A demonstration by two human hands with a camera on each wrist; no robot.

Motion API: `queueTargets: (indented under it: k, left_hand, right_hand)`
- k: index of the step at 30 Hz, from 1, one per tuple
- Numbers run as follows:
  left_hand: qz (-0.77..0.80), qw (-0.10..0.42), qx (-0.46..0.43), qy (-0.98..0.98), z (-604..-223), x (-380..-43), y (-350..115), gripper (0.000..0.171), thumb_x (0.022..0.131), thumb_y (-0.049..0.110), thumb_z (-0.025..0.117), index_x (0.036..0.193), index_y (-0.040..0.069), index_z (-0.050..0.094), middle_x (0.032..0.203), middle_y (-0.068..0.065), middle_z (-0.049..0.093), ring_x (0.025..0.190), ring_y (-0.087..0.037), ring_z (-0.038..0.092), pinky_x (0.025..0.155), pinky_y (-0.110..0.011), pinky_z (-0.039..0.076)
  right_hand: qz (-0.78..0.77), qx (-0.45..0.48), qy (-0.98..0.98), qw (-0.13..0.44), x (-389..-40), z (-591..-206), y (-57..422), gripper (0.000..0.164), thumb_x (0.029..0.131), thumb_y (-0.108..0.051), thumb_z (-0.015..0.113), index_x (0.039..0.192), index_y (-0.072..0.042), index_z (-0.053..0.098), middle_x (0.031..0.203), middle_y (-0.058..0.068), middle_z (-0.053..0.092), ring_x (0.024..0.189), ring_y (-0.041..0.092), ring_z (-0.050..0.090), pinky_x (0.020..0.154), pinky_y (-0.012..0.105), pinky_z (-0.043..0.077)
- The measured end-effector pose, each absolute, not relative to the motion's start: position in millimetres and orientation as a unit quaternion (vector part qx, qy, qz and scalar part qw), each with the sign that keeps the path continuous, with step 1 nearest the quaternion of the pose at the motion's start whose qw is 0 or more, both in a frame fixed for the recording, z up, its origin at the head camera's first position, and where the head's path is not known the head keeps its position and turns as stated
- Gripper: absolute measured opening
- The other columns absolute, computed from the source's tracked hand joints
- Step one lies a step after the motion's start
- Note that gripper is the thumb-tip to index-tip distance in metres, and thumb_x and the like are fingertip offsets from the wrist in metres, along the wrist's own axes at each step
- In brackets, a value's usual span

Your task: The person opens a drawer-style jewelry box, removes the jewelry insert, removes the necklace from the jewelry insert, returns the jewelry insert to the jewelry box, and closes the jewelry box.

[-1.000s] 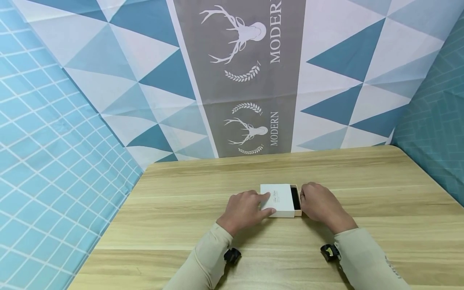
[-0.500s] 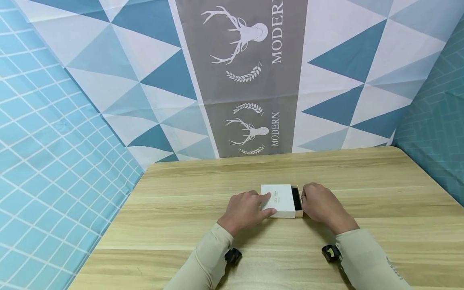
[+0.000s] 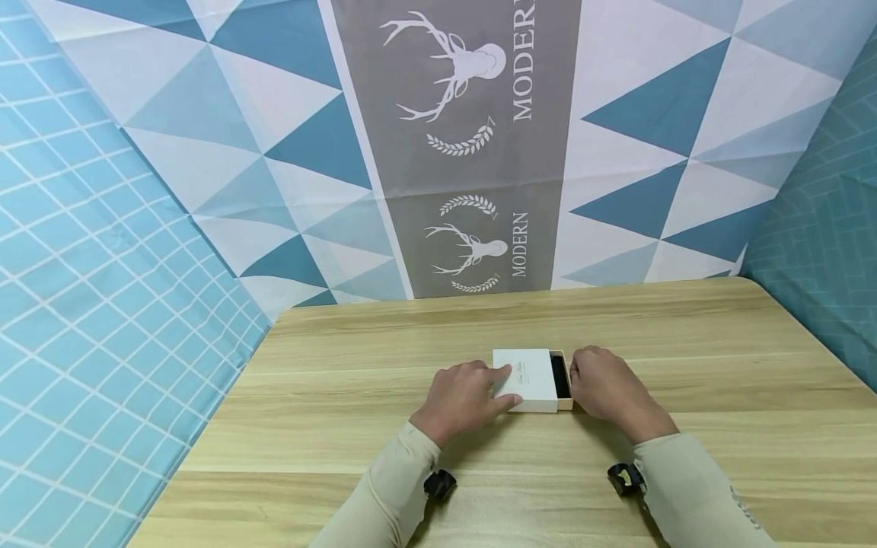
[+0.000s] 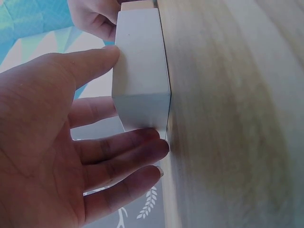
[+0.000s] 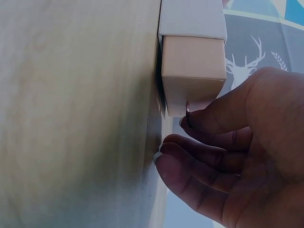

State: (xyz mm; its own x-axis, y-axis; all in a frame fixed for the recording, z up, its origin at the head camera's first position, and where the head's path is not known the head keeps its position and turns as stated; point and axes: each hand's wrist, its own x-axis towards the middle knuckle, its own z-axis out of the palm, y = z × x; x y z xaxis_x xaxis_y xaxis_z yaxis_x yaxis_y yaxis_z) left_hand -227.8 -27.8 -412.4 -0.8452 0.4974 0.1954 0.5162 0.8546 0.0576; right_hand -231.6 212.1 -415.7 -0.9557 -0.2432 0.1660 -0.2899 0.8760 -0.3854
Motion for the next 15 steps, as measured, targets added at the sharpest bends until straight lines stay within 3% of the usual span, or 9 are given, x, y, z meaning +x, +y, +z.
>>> queueTargets:
  k: [15]
  left_hand:
    - [-0.054,0.087,-0.265,-0.959,-412.2,-227.6,-27.3,0.051,0.091,0.059,0.064,0.135,0.031,0.066,0.081,0.002,0.066,0.064,-0.011,0.056,0.048,-0.029,0.037]
  right_hand:
    - [0.214,0.130,-0.967,0.054,-230.7,-416.1,212.5,0.019,0.087,0.002,0.052,0.073,-0.006,0.061,0.074,0.004,0.053,0.064,0.020,0.046,0.058,0.037,0.039]
